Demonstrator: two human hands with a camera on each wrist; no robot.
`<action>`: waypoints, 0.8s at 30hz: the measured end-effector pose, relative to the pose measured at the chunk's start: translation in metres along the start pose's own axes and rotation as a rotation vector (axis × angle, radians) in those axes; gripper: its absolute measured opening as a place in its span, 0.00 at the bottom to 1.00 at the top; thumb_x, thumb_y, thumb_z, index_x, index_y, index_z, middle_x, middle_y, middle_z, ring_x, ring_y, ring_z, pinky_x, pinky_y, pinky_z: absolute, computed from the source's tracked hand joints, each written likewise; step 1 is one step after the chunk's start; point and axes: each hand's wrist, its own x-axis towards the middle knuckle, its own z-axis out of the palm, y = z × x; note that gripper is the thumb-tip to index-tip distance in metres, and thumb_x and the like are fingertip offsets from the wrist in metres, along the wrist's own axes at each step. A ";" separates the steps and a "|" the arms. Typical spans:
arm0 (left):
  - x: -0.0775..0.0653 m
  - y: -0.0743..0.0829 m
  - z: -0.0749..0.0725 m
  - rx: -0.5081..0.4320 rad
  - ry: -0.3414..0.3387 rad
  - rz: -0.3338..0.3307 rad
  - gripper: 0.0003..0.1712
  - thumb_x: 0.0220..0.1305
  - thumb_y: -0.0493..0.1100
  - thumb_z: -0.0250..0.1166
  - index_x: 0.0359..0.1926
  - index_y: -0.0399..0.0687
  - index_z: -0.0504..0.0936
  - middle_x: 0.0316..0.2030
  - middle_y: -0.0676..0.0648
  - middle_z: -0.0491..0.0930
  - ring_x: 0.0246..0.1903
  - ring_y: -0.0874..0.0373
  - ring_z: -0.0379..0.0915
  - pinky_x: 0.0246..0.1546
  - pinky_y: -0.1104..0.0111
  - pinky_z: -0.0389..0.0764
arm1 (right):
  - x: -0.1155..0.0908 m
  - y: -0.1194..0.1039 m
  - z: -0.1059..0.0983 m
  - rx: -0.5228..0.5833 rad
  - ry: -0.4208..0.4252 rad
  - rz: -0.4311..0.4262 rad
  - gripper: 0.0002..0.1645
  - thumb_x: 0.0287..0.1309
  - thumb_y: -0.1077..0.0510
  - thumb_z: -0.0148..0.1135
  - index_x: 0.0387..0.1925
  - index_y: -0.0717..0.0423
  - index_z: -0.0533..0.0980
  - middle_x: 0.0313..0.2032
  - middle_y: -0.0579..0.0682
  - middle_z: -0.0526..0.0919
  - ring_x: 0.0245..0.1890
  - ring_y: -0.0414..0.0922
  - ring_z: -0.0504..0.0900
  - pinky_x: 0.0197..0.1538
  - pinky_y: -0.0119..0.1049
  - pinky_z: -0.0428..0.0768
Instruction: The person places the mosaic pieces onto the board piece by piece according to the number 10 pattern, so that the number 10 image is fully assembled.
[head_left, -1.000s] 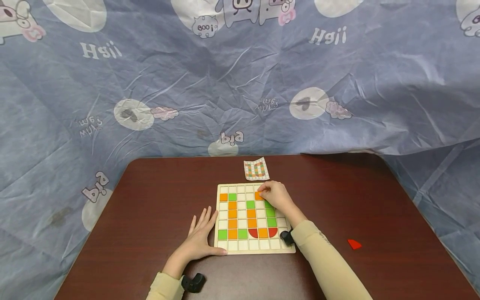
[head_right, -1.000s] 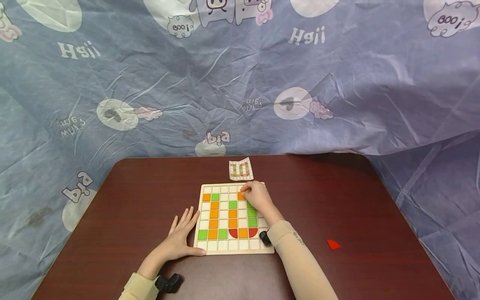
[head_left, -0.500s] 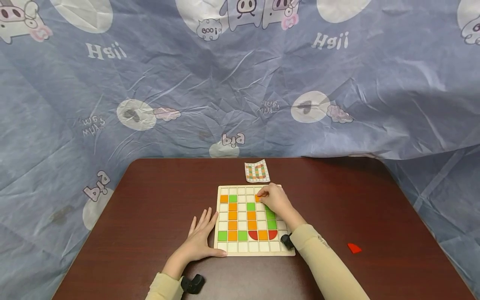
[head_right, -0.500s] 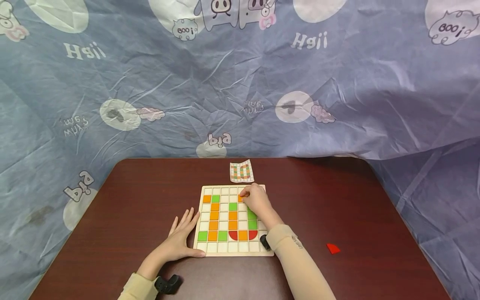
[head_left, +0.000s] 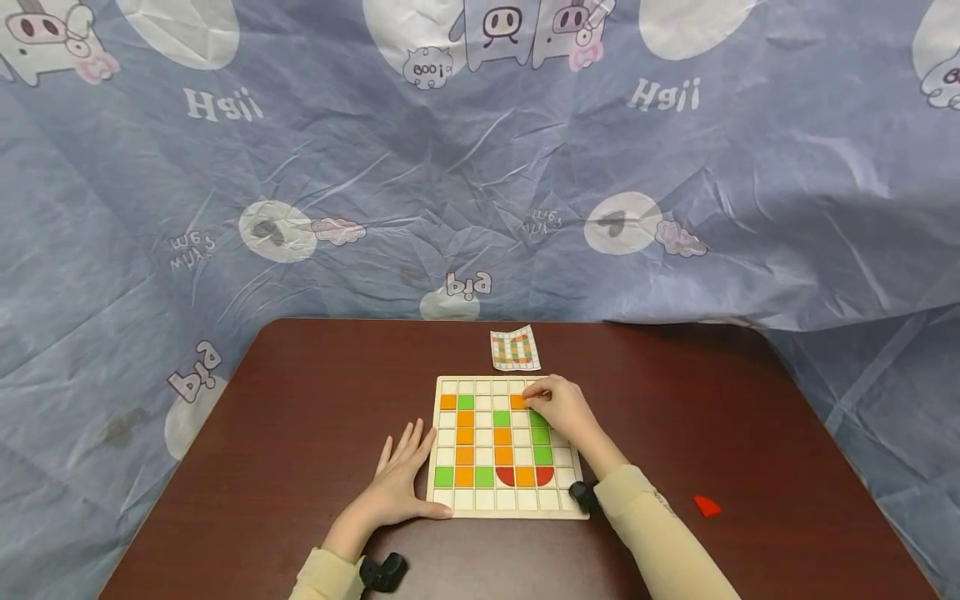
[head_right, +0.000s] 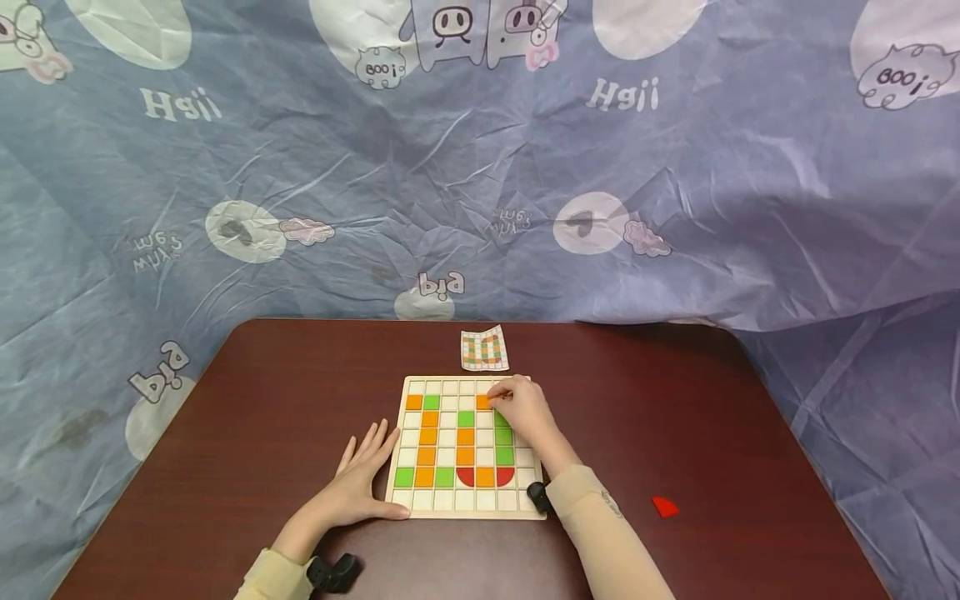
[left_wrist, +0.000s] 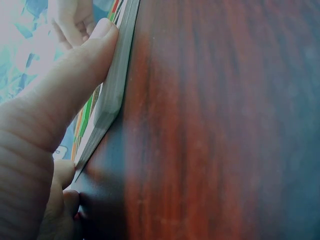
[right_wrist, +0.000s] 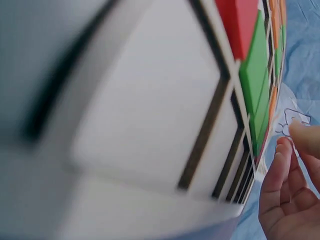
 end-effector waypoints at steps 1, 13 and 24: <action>0.000 0.000 0.000 0.001 0.000 0.000 0.73 0.39 0.67 0.78 0.78 0.46 0.49 0.78 0.38 0.39 0.78 0.42 0.30 0.73 0.42 0.30 | -0.002 0.001 -0.002 0.011 0.002 0.007 0.05 0.58 0.61 0.69 0.37 0.54 0.87 0.42 0.49 0.85 0.35 0.43 0.79 0.41 0.36 0.78; -0.001 -0.002 -0.001 -0.005 -0.001 0.013 0.72 0.40 0.67 0.78 0.78 0.47 0.48 0.78 0.38 0.39 0.78 0.43 0.30 0.73 0.42 0.30 | -0.029 0.026 -0.028 0.054 0.018 0.033 0.08 0.61 0.60 0.66 0.41 0.55 0.85 0.41 0.51 0.85 0.35 0.42 0.79 0.36 0.32 0.77; -0.001 -0.001 -0.001 -0.012 -0.003 0.001 0.73 0.39 0.67 0.78 0.78 0.47 0.48 0.78 0.39 0.39 0.78 0.42 0.31 0.73 0.42 0.30 | -0.063 0.040 -0.057 0.067 0.066 0.011 0.10 0.59 0.58 0.68 0.42 0.55 0.85 0.41 0.51 0.86 0.34 0.37 0.80 0.34 0.28 0.78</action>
